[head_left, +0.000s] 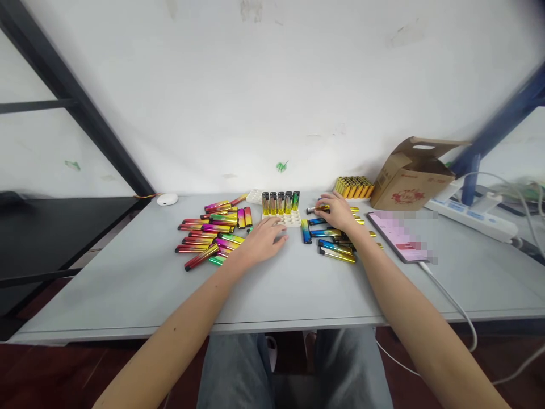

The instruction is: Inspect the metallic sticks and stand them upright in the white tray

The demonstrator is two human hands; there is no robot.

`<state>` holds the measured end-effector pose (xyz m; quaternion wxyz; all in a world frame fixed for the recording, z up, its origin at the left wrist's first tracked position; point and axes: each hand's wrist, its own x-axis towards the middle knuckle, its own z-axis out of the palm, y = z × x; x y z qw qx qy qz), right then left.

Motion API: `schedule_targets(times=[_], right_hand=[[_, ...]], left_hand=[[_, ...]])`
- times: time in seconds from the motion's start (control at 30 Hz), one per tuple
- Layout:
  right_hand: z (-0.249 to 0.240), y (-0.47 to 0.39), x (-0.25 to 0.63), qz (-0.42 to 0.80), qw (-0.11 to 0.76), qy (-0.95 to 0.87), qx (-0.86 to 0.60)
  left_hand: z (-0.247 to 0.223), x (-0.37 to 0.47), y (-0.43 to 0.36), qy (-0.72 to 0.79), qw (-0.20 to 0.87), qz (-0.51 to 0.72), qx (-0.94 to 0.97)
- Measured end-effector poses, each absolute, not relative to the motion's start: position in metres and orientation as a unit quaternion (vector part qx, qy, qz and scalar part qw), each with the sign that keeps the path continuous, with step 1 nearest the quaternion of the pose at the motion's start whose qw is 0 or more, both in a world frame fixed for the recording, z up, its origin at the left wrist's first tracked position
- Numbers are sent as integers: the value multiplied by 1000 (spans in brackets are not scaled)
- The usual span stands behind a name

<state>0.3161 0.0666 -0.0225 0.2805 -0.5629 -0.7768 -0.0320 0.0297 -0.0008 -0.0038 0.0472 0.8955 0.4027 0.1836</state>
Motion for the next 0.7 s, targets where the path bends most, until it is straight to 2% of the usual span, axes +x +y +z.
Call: schedule_targets(times=[0.17, 0.33, 0.43, 0.57, 0.7], right_hand=[[-14, 58, 307, 15, 334, -757, -562], [5, 48, 292, 66, 531, -677, -505], [18, 43, 282, 188, 633, -595, -458], [33, 33, 269, 429, 666, -480, -376], [41, 21, 262, 554, 631, -435, -325]], left_hand=[[-4, 29, -1, 400, 54, 191, 895], [-5, 29, 0, 396, 54, 194, 896], [-6, 29, 0, 395, 58, 200, 895], [-6, 29, 0, 396, 61, 197, 895], [-6, 29, 0, 398, 58, 194, 895]])
